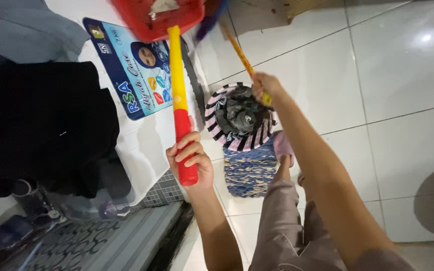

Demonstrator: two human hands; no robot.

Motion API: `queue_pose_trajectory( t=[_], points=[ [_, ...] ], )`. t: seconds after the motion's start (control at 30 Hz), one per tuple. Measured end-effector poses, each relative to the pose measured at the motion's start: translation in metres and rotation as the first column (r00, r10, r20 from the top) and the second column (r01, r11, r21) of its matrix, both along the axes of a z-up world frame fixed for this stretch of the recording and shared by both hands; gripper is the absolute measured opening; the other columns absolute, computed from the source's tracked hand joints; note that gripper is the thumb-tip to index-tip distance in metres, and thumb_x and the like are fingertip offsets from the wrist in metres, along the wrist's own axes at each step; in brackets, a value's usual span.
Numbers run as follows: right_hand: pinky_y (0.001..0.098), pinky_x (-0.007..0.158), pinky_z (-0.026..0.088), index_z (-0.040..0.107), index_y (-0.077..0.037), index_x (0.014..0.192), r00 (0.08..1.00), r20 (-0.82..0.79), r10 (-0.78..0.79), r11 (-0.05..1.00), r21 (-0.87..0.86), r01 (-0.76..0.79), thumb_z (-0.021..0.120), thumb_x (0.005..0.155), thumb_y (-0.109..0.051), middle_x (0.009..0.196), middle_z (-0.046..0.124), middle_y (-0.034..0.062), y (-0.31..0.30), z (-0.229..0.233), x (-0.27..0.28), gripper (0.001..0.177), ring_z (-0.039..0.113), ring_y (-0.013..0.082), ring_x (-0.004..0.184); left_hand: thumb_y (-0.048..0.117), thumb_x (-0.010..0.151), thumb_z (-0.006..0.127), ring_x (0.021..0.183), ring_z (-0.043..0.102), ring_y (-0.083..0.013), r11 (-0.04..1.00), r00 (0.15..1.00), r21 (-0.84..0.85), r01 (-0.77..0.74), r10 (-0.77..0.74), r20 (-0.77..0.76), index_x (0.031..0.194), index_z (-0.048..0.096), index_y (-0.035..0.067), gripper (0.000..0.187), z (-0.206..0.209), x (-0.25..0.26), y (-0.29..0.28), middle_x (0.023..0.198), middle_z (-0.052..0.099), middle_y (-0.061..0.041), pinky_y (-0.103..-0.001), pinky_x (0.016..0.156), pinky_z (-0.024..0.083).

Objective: The person sweeps a tiled floor with a broom and dustpan, moving a chair to clean underneath it. A small white dog enters the scene and interacts with the person while they continue sweeping.

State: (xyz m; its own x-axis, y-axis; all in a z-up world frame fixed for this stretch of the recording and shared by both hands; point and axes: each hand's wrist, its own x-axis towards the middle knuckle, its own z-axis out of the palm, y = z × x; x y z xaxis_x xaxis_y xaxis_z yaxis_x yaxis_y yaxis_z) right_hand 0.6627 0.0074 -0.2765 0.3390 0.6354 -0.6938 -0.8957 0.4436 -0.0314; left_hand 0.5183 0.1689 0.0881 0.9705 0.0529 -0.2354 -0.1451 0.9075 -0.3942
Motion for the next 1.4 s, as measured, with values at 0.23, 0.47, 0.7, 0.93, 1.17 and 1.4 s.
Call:
queue_pose_trajectory(
  t=[0.23,0.47,0.7,0.93,1.17,1.4],
  points=[
    [0.0325,0.036,0.034,0.058,-0.02,0.099,0.95,0.255,0.177,0.881,-0.471,-0.038,0.053,0.104,-0.028,0.057,0.046,-0.0012,-0.04,0.084,-0.075,0.011,0.043,0.0144,0.04,0.013,0.103,0.052,0.086,0.062,-0.0141,1.0,1.0,-0.011,-0.019,0.019,-0.006,0.162,0.025,-0.004,0.067,-0.005,-0.001,0.0,0.107,0.051,-0.007,-0.033,0.079,0.056],
    [0.0348,0.033,0.03,0.047,-0.015,0.081,0.983,0.158,-0.089,0.975,-0.188,0.118,0.052,0.107,-0.036,0.052,0.039,0.0004,-0.045,-0.007,-0.037,0.033,0.036,0.0169,0.036,0.013,0.103,0.052,0.085,0.062,-0.0136,1.0,1.0,-0.019,0.013,-0.013,-0.016,0.16,0.026,-0.006,0.066,-0.026,-0.003,-0.017,0.107,0.051,-0.007,-0.033,0.079,0.057],
    [0.0296,0.033,0.032,0.059,-0.012,0.105,0.998,0.042,0.05,0.899,-0.438,-0.027,0.051,0.105,-0.035,0.058,0.045,-0.0004,-0.144,0.095,-0.193,0.024,0.041,0.0128,0.04,0.012,0.103,0.05,0.086,0.062,-0.013,0.995,0.997,-0.083,0.052,-0.056,-0.053,0.159,0.027,-0.007,0.064,-0.042,-0.013,-0.027,0.106,0.05,-0.008,-0.033,0.079,0.057],
    [0.0205,0.06,0.046,0.062,-0.004,0.139,0.885,0.347,0.31,0.827,-0.557,-0.072,0.054,0.111,-0.024,0.09,0.064,-0.0006,-0.134,0.055,-0.176,0.036,0.058,0.0047,0.072,0.012,0.103,0.051,0.085,0.061,-0.0124,0.99,0.99,-0.08,0.116,-0.122,-0.075,0.158,0.03,-0.006,0.061,-0.067,-0.019,-0.042,0.105,0.051,-0.007,-0.031,0.078,0.057],
    [0.0262,0.033,0.03,0.062,-0.009,0.124,0.979,0.177,0.102,0.909,-0.417,-0.019,0.052,0.106,-0.027,0.062,0.042,-0.0028,-0.205,0.004,-0.218,0.027,0.038,0.0083,0.039,0.012,0.101,0.053,0.086,0.061,-0.0115,0.978,0.971,-0.01,0.208,-0.207,-0.12,0.156,0.031,-0.008,0.062,-0.087,-0.024,-0.043,0.105,0.052,-0.006,-0.029,0.078,0.058],
    [0.0269,0.037,0.029,0.053,-0.015,0.146,0.99,-0.133,0.054,0.767,-0.629,-0.126,0.051,0.105,-0.026,0.064,0.043,-0.0023,-0.386,0.115,-0.343,0.043,0.035,0.0086,0.046,0.011,0.101,0.052,0.084,0.064,-0.0119,0.972,0.962,-0.04,0.232,-0.236,-0.139,0.154,0.032,-0.01,0.061,-0.103,-0.028,-0.074,0.104,0.053,-0.006,-0.03,0.08,0.06]
  ],
)
